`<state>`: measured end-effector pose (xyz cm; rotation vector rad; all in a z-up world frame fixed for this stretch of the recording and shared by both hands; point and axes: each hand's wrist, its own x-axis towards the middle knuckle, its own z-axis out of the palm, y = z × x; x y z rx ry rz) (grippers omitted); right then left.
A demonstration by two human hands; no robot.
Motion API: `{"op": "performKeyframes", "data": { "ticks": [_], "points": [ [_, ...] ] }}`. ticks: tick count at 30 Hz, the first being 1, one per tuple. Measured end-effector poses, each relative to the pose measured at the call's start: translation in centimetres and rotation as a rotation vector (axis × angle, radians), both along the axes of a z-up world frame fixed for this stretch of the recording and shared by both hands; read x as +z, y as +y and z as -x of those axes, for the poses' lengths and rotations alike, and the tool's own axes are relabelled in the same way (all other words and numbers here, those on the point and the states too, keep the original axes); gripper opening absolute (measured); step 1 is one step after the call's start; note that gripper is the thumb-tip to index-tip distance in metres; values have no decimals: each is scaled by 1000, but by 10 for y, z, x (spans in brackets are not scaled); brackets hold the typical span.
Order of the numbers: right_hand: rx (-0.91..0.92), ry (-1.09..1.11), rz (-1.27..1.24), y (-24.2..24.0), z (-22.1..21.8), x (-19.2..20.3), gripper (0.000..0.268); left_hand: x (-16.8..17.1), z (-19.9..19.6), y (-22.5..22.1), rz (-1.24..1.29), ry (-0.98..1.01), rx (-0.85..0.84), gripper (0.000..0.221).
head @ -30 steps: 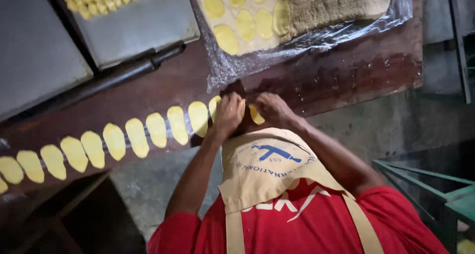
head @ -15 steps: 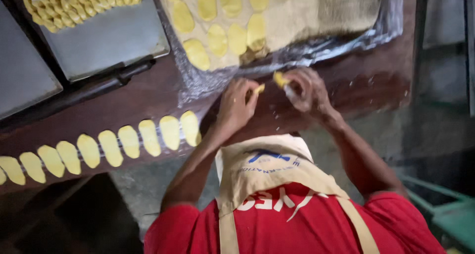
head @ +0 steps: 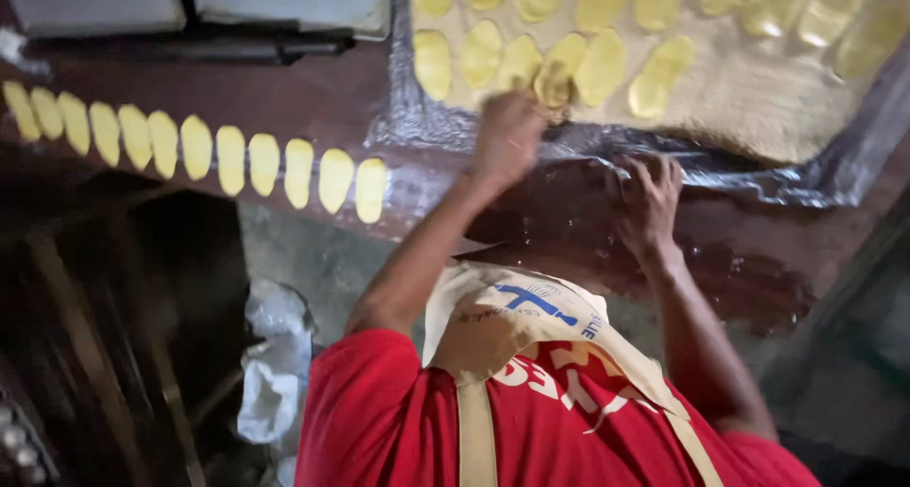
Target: The person places small flat pieces of dough onto a metal tray and then folds them over into a semi-circular shape.
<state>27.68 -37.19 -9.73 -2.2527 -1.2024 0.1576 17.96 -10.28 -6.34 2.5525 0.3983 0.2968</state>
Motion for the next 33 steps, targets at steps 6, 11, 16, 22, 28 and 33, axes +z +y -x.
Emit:
{"op": "performKeyframes", "data": {
  "ticks": [6, 11, 16, 22, 28, 33],
  "points": [
    [4, 119, 4, -13, 21, 0, 22, -75, 63, 154, 76, -76, 584, 17],
    [-54, 8, -10, 11, 26, 20, 12, -105, 56, 198, -155, 179, 593, 32],
    [-172, -10, -96, 28, 54, 43, 20, -80, 41, 194, 200, 389, 782, 37],
    [-168, 28, 37, 39, 79, 52, 9, -77, 64, 183, 158, -536, 267, 16],
    [-252, 130, 112, 54, 80, 48, 14, -114, 80, 189, 397, -301, 359, 18],
    [-97, 84, -21, 64, 69, 53, 20, -96, 73, 184, 778, -135, 332, 10]
  ]
}}
